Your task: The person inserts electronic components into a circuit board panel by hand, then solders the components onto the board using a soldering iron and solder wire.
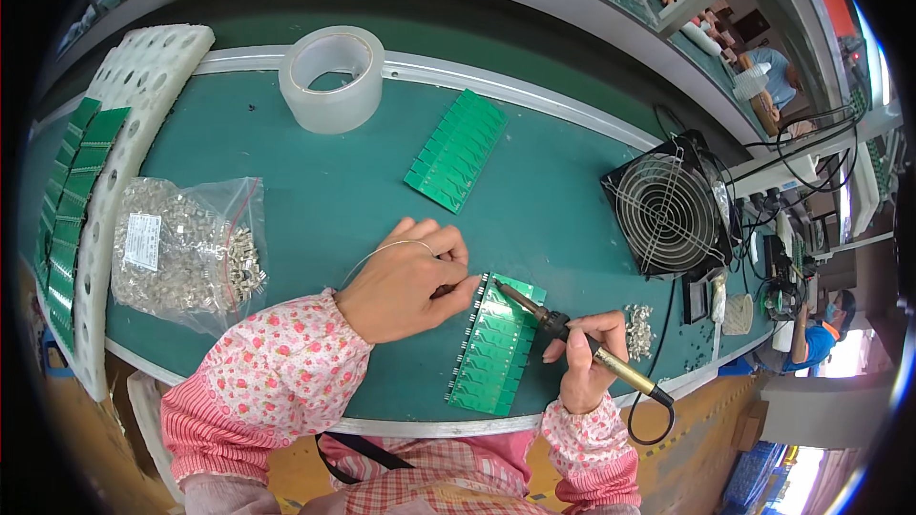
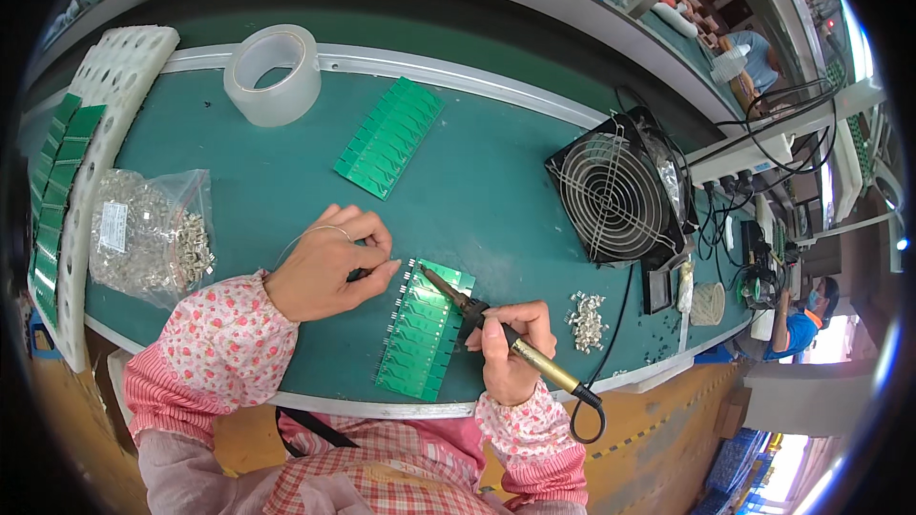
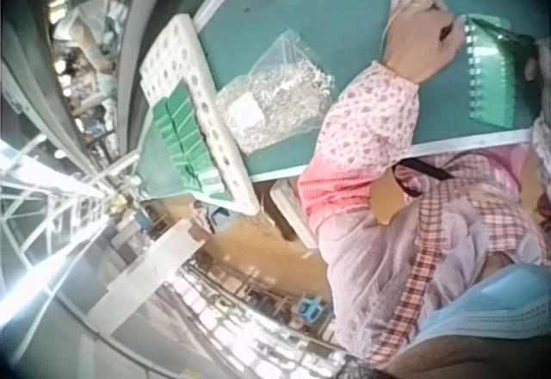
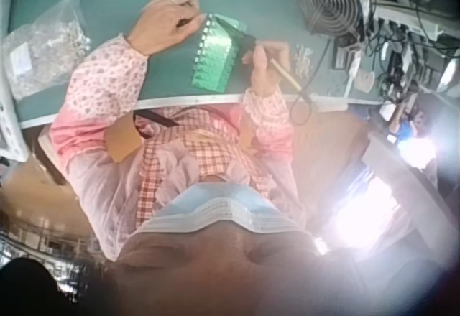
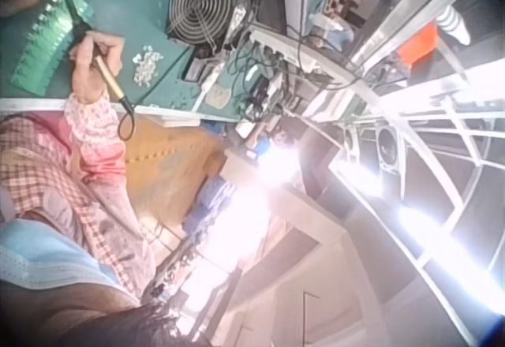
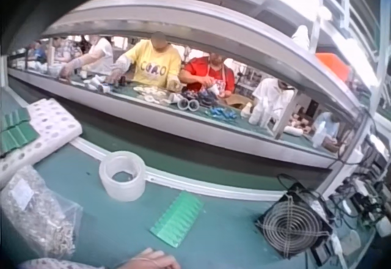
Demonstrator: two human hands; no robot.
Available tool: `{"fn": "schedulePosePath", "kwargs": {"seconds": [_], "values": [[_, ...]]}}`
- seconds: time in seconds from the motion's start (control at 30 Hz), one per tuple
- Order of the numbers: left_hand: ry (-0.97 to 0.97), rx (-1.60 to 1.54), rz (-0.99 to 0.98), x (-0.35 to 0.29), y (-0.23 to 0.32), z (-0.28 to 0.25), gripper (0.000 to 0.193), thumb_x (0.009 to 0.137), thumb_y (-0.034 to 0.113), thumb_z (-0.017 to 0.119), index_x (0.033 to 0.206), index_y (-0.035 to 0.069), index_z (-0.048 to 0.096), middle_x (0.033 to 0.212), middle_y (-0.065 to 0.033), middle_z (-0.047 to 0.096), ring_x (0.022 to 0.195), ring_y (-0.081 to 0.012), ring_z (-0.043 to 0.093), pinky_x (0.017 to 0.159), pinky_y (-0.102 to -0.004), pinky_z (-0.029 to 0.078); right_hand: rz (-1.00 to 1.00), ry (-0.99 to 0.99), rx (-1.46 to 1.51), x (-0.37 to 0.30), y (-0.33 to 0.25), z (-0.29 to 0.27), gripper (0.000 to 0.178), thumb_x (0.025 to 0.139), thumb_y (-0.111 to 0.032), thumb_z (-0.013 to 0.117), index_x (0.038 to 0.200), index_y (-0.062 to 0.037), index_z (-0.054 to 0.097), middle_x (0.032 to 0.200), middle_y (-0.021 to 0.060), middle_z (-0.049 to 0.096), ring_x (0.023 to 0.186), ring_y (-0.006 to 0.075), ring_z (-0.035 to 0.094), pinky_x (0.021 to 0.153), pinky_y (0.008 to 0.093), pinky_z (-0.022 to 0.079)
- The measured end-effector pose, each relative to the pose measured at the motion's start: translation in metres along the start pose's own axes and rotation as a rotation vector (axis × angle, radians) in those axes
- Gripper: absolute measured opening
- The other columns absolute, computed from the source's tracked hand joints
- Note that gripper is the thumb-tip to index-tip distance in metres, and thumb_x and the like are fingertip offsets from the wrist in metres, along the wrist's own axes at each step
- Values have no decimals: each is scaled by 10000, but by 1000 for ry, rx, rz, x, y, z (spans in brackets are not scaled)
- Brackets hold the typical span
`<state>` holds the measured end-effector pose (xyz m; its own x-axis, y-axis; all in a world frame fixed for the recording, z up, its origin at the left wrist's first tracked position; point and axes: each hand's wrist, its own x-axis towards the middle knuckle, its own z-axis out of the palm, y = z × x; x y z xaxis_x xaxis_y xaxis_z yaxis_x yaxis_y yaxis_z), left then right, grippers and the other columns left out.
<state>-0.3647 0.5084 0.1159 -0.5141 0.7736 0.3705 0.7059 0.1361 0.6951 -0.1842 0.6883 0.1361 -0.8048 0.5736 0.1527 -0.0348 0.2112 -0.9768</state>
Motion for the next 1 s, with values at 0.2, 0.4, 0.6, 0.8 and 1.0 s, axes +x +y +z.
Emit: {"fn": "schedulePosePath", "kwargs": {"seconds": [0.2,0.4,0.6,0.8,1.0], "values": [[2,-4,-8,0,-2,0,288,894,213,688,659,62,620,836,-28,579,811,-212,534,762,-367,375,-13,57,64,2,2,-2,216,963,-149,632,993,28,510,800,120,633,602,142,635,544,267,533],[14,-10,8,0,-1,2,254,895,205,686,684,73,633,836,-24,578,815,-207,536,774,-362,374,-18,6,46,4,2,0,201,968,-133,630,992,30,515,786,119,645,599,141,637,548,269,541],[-18,46,23,0,0,1,237,893,216,686,697,86,654,840,-14,563,837,-205,532,776,-364,373,-25,-12,34,5,3,-1,192,963,-121,634,985,30,517,772,118,655,598,138,643,547,268,542],[-24,36,21,1,1,0,237,892,216,688,696,86,655,842,-14,560,843,-206,530,779,-366,375,-33,-13,19,4,4,-1,180,956,-107,630,984,31,519,768,117,660,601,136,649,553,263,540],[-20,59,19,0,1,2,242,891,210,688,691,78,649,842,-20,563,841,-208,531,775,-367,379,-44,-18,4,3,3,-1,163,953,-90,624,985,37,526,765,115,667,606,134,652,556,260,539]]}}
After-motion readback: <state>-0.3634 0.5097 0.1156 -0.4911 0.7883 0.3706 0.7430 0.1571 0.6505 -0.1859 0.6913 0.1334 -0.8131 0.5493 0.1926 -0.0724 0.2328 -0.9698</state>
